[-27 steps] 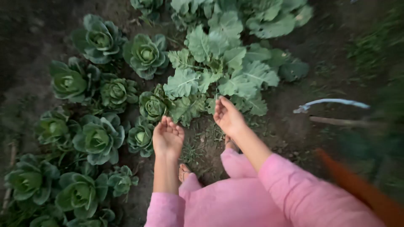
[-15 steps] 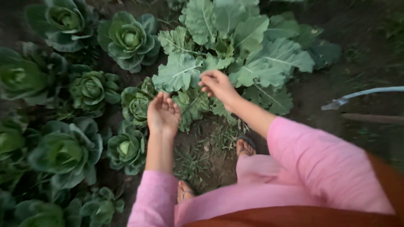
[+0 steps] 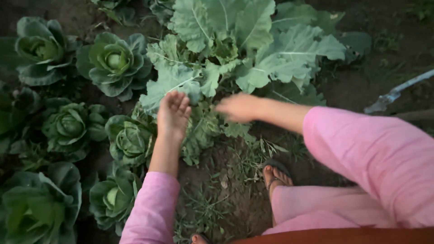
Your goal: Harvesting green vegetable leaves from plants in a garden by hand.
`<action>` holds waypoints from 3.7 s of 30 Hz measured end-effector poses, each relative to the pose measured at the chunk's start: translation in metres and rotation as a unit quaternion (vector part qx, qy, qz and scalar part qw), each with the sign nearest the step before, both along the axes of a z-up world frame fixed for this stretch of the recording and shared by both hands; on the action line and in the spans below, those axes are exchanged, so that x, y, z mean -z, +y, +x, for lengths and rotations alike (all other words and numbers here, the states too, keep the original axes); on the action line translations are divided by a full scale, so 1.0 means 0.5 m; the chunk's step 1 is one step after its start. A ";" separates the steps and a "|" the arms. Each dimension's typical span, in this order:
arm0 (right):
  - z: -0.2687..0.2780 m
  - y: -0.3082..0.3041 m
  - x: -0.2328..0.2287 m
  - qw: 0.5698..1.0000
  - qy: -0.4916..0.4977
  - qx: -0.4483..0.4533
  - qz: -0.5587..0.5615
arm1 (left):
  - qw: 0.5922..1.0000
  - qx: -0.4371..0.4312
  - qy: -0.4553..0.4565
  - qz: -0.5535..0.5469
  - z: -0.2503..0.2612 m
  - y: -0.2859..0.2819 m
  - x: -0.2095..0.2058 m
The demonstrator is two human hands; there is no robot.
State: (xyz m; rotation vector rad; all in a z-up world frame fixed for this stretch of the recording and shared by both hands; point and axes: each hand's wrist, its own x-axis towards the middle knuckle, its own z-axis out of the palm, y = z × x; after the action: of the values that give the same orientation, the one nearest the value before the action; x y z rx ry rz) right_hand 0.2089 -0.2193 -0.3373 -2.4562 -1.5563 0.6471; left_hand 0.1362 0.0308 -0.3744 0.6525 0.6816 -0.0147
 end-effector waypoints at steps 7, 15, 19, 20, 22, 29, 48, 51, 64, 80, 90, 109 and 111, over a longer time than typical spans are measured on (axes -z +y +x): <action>0.254 -0.123 0.034 0.984 -0.007 0.177 0.014 | 0.924 0.189 0.008 0.333 -0.084 -0.059 -0.037; 0.286 -0.184 -0.033 0.963 -0.018 0.150 0.222 | 0.915 0.185 -0.036 0.358 -0.140 -0.047 0.066; 0.157 -0.136 -0.077 0.961 -0.078 0.155 0.215 | 0.902 0.146 -0.044 0.403 -0.150 -0.028 0.116; 0.122 -0.115 -0.082 0.972 -0.074 0.102 0.198 | 0.913 0.101 -0.033 0.395 -0.154 -0.023 0.117; 0.058 -0.070 -0.075 0.980 -0.068 0.043 0.182 | 0.921 0.051 -0.019 0.385 -0.161 -0.009 0.118; 0.058 0.014 0.288 0.946 0.074 0.219 0.225 | 0.957 -0.017 0.048 0.287 -0.181 0.025 0.112; 0.276 0.063 0.687 0.491 0.509 0.583 0.400 | 0.982 -0.133 0.066 0.117 -0.220 0.088 0.045; 0.200 0.074 0.514 0.540 0.456 0.585 0.397 | 0.981 -0.132 0.081 0.114 -0.229 0.091 0.061; 0.294 -0.051 0.891 0.747 0.082 0.531 0.391 | 0.984 -0.114 0.071 0.120 -0.221 0.062 0.072; 0.043 0.080 0.458 0.638 0.406 0.557 0.343 | 0.974 0.016 0.015 0.226 -0.176 -0.001 0.045; -0.082 0.224 0.167 0.696 0.480 0.372 0.382 | 0.870 0.096 -0.058 0.480 -0.141 0.005 0.070; 0.182 -0.196 0.239 0.960 -0.013 0.276 -0.043 | 0.952 0.079 -0.046 0.292 -0.124 -0.043 -0.043; 0.117 -0.180 0.178 0.973 0.051 0.205 -0.096 | 0.930 0.100 -0.046 0.352 -0.118 -0.061 -0.065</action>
State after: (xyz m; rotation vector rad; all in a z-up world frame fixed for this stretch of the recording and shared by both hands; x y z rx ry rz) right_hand 0.2674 -0.3092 -0.4264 -2.7152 -0.9407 0.8584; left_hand 0.0773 0.0002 -0.3417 1.4059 0.5187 0.0757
